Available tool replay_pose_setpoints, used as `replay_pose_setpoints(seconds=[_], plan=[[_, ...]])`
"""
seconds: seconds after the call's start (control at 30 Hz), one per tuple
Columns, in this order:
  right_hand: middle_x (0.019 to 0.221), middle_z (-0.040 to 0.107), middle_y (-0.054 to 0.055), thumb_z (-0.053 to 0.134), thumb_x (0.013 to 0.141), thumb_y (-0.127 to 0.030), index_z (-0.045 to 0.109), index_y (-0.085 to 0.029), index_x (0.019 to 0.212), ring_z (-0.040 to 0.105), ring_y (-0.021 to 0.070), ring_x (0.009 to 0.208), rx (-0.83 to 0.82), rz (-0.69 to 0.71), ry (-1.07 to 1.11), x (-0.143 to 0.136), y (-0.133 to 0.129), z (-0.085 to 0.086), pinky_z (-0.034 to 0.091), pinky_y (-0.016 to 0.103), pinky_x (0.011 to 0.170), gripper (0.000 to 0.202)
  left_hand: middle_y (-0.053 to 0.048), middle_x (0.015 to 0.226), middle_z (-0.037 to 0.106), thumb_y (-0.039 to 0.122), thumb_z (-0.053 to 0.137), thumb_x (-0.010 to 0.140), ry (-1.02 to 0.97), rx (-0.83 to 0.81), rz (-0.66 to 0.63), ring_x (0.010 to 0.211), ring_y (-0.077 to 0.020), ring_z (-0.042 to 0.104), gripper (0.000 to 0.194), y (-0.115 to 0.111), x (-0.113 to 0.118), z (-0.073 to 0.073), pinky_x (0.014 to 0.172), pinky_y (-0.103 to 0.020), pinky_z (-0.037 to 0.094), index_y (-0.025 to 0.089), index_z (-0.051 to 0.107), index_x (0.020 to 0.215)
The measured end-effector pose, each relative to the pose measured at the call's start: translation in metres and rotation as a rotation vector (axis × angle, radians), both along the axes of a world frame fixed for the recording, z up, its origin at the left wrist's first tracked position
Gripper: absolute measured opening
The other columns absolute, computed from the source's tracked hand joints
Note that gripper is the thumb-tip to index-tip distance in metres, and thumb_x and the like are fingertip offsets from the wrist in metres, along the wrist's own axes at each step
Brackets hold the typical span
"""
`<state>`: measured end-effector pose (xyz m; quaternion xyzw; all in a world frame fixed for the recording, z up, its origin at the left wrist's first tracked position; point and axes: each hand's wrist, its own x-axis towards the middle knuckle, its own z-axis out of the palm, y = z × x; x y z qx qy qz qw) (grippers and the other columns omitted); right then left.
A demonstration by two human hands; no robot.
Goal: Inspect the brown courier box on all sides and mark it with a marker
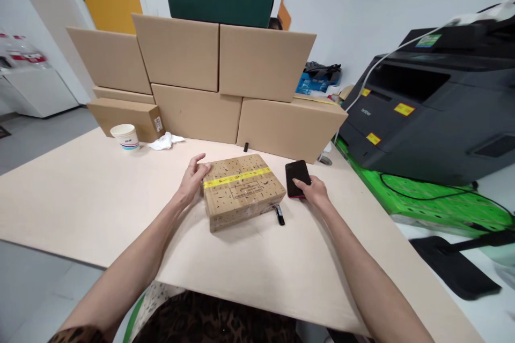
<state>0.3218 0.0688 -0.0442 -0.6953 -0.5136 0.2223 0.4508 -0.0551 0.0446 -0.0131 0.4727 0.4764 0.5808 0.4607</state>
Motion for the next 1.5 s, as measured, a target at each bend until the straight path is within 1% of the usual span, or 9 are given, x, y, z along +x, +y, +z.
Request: replay_pose_setpoints(seconds=[0.2,0.33,0.47,0.6,0.7,0.87,1.0,1.17,1.5], plan=[[0.067,0.062,0.001,0.069,0.07,-0.062,0.062,-0.017,0.088,0.057,0.0139,0.055,0.12,-0.13,0.271,-0.025,-0.023,0.018,0.048,0.026,0.045,0.049,-0.012,0.12,0.065,0.043,0.064,0.09,0.156,0.34,0.228,0.114,-0.0247,0.059,0.046,-0.01,-0.002,0.011,0.103,-0.04,0.042,0.02,0.058,0.129],[0.089,0.072,0.002,0.082,0.071,-0.051,0.069,-0.02,0.108,0.066,0.0126,0.066,0.334,-0.013,0.593,-0.058,-0.057,0.047,0.054,0.021,0.052,0.05,-0.008,0.099,0.069,0.043,0.067,0.088,0.198,0.559,0.306,0.095,-0.0236,0.063,0.032,-0.042,0.009,0.034,0.091,-0.04,0.049,0.021,0.07,0.113],[0.1,0.076,0.003,0.084,0.075,-0.046,0.066,-0.026,0.126,0.071,0.0152,0.069,0.391,0.109,0.698,-0.096,-0.089,0.066,0.06,0.026,0.057,0.057,-0.005,0.075,0.068,0.051,0.059,0.094,0.118,0.337,-0.123,0.062,-0.0184,0.06,0.037,-0.09,0.037,0.064,0.06,-0.035,0.05,0.02,0.072,0.11],[0.106,0.079,0.004,0.08,0.082,-0.045,0.065,-0.027,0.131,0.075,0.0178,0.075,0.357,0.224,0.702,-0.124,-0.109,0.068,0.062,0.027,0.06,0.054,-0.007,0.084,0.072,0.051,0.065,0.091,0.079,-0.008,-0.567,0.068,-0.0205,0.068,0.065,-0.122,0.059,0.078,0.063,-0.035,0.055,0.022,0.054,0.148],[0.116,0.078,0.008,0.075,0.087,-0.047,0.064,-0.025,0.133,0.077,0.0234,0.092,0.324,0.316,0.659,-0.137,-0.117,0.066,0.065,0.032,0.072,0.052,-0.008,0.085,0.073,0.053,0.066,0.091,-0.066,-0.145,-0.699,0.068,-0.0201,0.071,0.081,-0.129,0.063,0.068,0.062,-0.031,0.056,0.025,0.034,0.16],[0.127,0.074,0.011,0.078,0.083,-0.048,0.065,-0.024,0.13,0.074,0.0271,0.108,0.273,0.345,0.712,-0.147,-0.121,0.061,0.065,0.039,0.085,0.054,-0.004,0.082,0.067,0.051,0.068,0.091,-0.066,-0.149,-0.545,0.058,-0.0141,0.063,0.093,-0.136,0.065,0.04,0.052,-0.025,0.052,0.025,0.016,0.165],[0.119,0.076,0.008,0.077,0.085,-0.047,0.062,-0.027,0.133,0.076,0.0225,0.091,0.26,0.393,0.717,-0.147,-0.127,0.056,0.065,0.035,0.074,0.055,-0.009,0.103,0.068,0.049,0.067,0.092,-0.05,-0.08,-0.452,0.07,-0.0151,0.064,0.089,-0.144,0.074,0.03,0.063,-0.03,0.058,0.028,0.019,0.164],[0.08,0.075,0.001,0.072,0.089,-0.049,0.057,-0.027,0.14,0.065,0.0171,0.055,0.184,0.476,0.676,-0.144,-0.135,0.054,0.053,0.028,0.045,0.058,-0.013,0.126,0.068,0.053,0.067,0.092,-0.205,-0.054,-0.389,0.077,-0.0174,0.068,0.092,-0.149,0.086,0.022,0.076,-0.039,0.062,0.033,0.015,0.165],[0.067,0.07,-0.003,0.071,0.091,-0.048,0.06,-0.029,0.133,0.057,0.0146,0.046,0.21,0.494,0.61,-0.14,-0.135,0.052,0.047,0.026,0.04,0.048,-0.01,0.112,0.073,0.055,0.073,0.087,-0.229,-0.116,-0.346,0.073,-0.018,0.07,0.1,-0.147,0.089,0.007,0.069,-0.037,0.063,0.031,0.017,0.166]])
